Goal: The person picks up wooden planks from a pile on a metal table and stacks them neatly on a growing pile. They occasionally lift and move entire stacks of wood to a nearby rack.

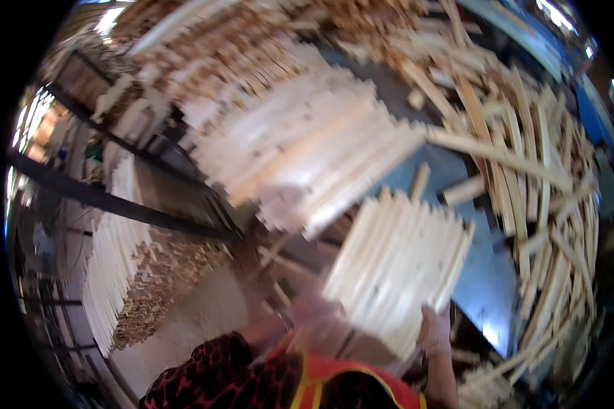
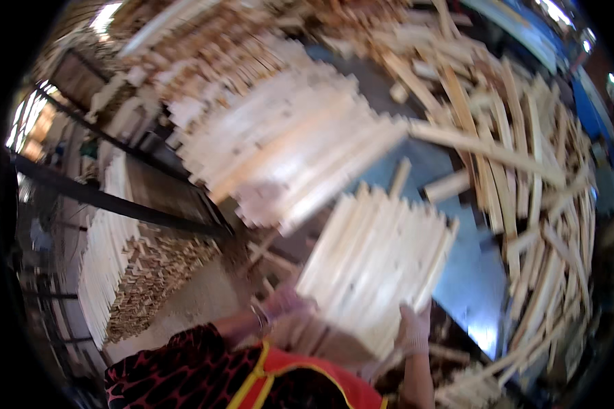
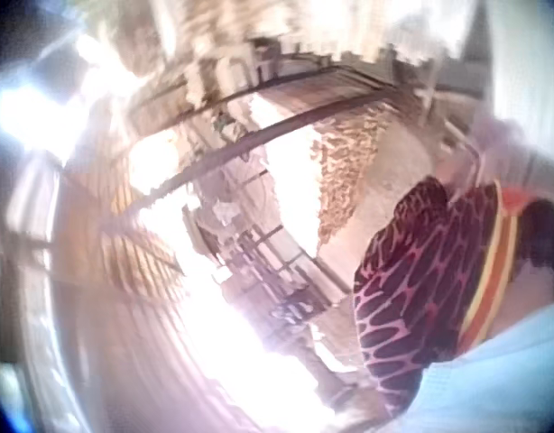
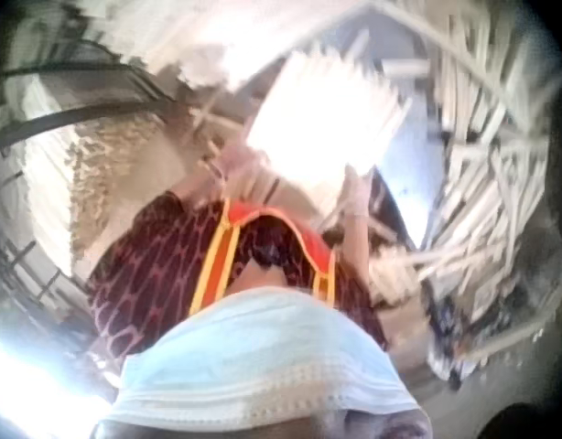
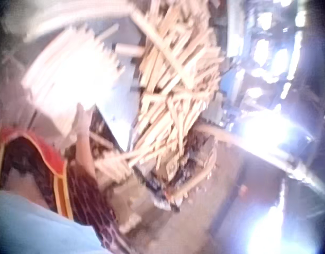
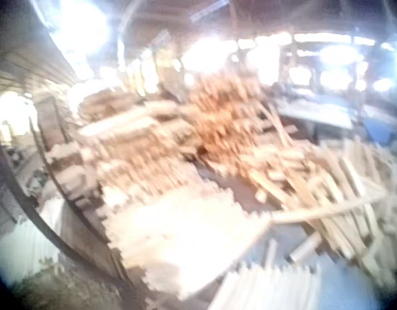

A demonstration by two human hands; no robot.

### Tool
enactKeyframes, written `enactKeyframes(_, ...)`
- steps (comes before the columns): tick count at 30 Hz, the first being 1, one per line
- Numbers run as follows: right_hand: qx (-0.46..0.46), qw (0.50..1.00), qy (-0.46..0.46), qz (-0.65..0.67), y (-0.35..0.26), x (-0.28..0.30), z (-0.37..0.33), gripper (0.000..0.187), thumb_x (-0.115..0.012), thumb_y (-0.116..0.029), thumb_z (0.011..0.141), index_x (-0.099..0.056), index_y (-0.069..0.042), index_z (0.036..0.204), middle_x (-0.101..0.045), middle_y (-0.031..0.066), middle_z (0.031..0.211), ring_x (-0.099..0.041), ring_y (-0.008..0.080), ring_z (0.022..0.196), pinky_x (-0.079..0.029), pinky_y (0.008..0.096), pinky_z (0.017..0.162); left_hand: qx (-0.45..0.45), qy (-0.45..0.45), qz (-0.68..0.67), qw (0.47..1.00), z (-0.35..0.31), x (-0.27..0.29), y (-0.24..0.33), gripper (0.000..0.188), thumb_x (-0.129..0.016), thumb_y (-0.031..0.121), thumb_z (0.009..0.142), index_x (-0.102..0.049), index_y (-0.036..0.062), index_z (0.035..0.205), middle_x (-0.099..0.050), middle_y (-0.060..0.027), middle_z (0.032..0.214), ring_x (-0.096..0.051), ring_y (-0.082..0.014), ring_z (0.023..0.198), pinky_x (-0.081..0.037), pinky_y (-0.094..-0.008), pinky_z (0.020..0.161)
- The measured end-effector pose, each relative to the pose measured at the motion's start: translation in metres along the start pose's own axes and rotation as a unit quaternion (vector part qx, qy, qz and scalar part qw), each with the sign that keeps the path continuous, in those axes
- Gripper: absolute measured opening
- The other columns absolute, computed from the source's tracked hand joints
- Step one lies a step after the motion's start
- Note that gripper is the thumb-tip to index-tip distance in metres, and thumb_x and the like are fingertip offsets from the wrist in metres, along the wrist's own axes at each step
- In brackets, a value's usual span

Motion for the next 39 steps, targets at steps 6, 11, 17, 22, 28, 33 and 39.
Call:
enactKeyframes(6, 0.093, 0.969, -0.104, -0.202, -0.003, 0.012, -0.005, 0.076, -0.064, -0.013, 0.090, -0.038, -0.008, 0.161, -0.053, 0.0208, 0.152, -0.053, 0.0391, 0.138, -0.042, 0.0494, 0.119, -0.025, 0.040, 0.043, 0.998, -0.040, 0.026, 0.021, 0.127, -0.089, 0.043, 0.077, -0.013, 0.0021, 0.171, -0.063, -0.0344, 0.139, -0.065, -0.0379, 0.129, -0.049, -0.0414, 0.113)
enactKeyframes(11, -0.002, 0.993, -0.057, -0.107, -0.083, -0.082, -0.051, 0.073, -0.064, -0.021, 0.097, -0.036, 0.000, 0.161, -0.056, 0.0257, 0.148, -0.056, 0.0372, 0.133, -0.048, 0.0496, 0.112, -0.050, 0.070, 0.082, 0.993, -0.046, 0.067, 0.057, 0.130, -0.093, 0.038, 0.079, -0.009, 0.0038, 0.171, -0.055, -0.0298, 0.152, -0.060, -0.0349, 0.137, -0.045, -0.0401, 0.117)
enactKeyframes(17, 0.214, 0.966, -0.145, -0.023, -0.151, -0.196, 0.001, 0.080, -0.069, -0.006, 0.080, -0.042, -0.002, 0.156, -0.062, 0.0122, 0.137, -0.062, 0.0265, 0.121, -0.051, 0.0368, 0.105, -0.180, 0.171, 0.097, 0.964, -0.026, 0.197, 0.140, 0.126, -0.088, 0.041, 0.082, -0.007, 0.0076, 0.172, -0.069, -0.0363, 0.124, -0.071, -0.0431, 0.115, -0.052, -0.0431, 0.104)
enactKeyframes(22, 0.249, 0.938, -0.206, -0.125, -0.239, -0.386, 0.037, 0.071, -0.069, -0.011, 0.086, -0.046, 0.001, 0.151, -0.065, 0.0094, 0.126, -0.063, 0.0206, 0.108, -0.054, 0.0312, 0.091, -0.252, 0.234, 0.034, 0.938, -0.014, 0.366, 0.224, 0.131, -0.093, 0.037, 0.080, -0.004, 0.0043, 0.171, -0.056, -0.0308, 0.144, -0.059, -0.0342, 0.131, -0.046, -0.0406, 0.113)
enactKeyframes(28, 0.419, 0.762, -0.395, -0.297, -0.337, -0.731, 0.087, 0.035, -0.059, -0.014, 0.103, -0.066, 0.004, 0.131, -0.072, 0.0119, 0.122, -0.070, 0.0222, 0.109, -0.057, 0.0373, 0.095, -0.356, 0.271, -0.197, 0.872, -0.029, 0.636, 0.319, 0.111, -0.089, 0.011, 0.085, -0.016, -0.0001, 0.169, -0.056, -0.0173, 0.153, -0.067, -0.0232, 0.125, -0.056, -0.0389, 0.110)
enactKeyframes(33, 0.226, 0.804, -0.456, -0.308, -0.388, -0.970, 0.126, 0.046, -0.069, -0.034, 0.098, -0.070, 0.000, 0.129, -0.076, 0.0108, 0.114, -0.074, 0.0164, 0.104, -0.058, 0.0318, 0.095, -0.270, 0.282, -0.266, 0.881, 0.014, 0.831, 0.353, 0.054, -0.078, 0.036, 0.098, -0.066, -0.0047, 0.131, -0.077, -0.0134, 0.102, -0.077, -0.0248, 0.088, -0.065, -0.0365, 0.084)
enactKeyframes(39, 0.276, 0.755, -0.427, -0.414, -0.326, -1.042, 0.207, 0.067, -0.078, -0.033, 0.091, -0.060, 0.002, 0.146, -0.069, 0.0167, 0.134, -0.067, 0.0232, 0.122, -0.052, 0.0340, 0.105, 0.050, 0.411, 0.167, 0.895, 0.051, 0.941, 0.308, 0.065, -0.067, 0.065, 0.097, -0.073, 0.0001, 0.103, -0.067, -0.0078, 0.083, -0.061, -0.0227, 0.066, -0.054, -0.0397, 0.066)
Point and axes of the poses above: each hand's wrist, its own z-axis towards the middle knuckle, its own x-axis out of the back of the hand, y = z × x, the point moved 6 cm from there along z, towards the middle knuckle
